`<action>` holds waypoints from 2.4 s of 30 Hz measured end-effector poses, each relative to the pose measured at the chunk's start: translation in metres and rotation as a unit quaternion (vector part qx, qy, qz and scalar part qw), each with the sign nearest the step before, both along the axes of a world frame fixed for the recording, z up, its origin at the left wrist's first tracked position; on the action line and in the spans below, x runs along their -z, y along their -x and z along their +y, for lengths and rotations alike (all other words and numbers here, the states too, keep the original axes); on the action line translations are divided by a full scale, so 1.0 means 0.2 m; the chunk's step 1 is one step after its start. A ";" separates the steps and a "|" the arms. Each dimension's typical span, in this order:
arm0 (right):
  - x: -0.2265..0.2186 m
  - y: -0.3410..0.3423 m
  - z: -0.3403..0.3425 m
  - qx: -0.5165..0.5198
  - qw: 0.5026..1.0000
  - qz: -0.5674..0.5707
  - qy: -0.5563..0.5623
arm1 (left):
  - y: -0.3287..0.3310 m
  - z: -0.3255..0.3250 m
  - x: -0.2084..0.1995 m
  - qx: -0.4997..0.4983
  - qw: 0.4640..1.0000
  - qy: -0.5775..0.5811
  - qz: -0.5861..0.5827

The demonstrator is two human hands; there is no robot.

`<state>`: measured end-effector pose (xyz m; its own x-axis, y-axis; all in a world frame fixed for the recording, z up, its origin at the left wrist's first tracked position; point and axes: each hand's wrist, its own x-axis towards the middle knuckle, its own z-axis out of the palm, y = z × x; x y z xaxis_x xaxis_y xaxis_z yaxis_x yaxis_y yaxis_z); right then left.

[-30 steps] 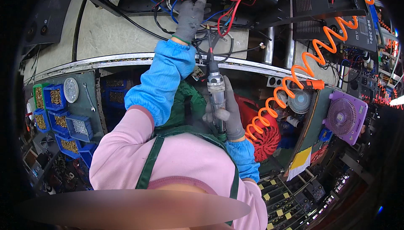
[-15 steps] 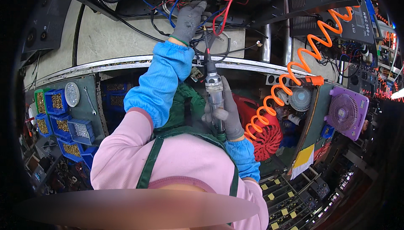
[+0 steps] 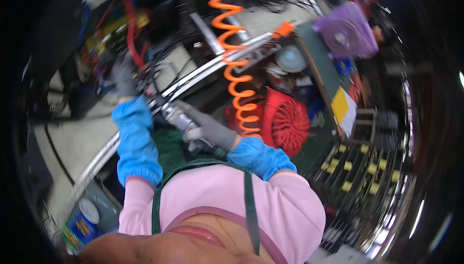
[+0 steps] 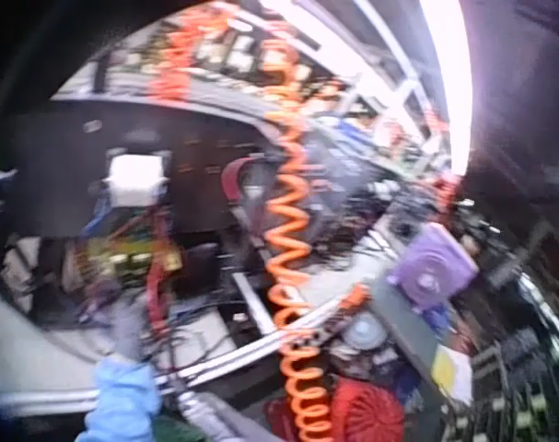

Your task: Using a pneumatic screwdriver to connect wires and components inside an electronic chassis on an assembly line.

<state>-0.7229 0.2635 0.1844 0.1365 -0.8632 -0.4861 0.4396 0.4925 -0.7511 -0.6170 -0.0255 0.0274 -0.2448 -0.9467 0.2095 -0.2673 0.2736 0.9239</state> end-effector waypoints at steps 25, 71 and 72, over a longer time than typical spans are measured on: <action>0.02 0.06 0.08 0.043 0.997 -0.020 0.054 | 0.03 0.12 -0.19 -0.047 0.998 0.023 -0.031; 0.05 0.04 0.09 0.040 0.997 -0.028 0.063 | 0.00 0.10 -0.17 -0.058 0.997 -0.001 0.046; 0.04 0.05 0.09 0.035 0.997 -0.030 0.055 | 0.00 0.11 -0.18 -0.058 0.997 -0.001 0.046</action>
<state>-0.7321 0.2810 0.1763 0.1005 -0.9189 -0.3814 0.5148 0.3761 -0.7704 -0.6176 -0.0036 0.0641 -0.1128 -0.9679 0.2244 -0.2113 0.2440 0.9465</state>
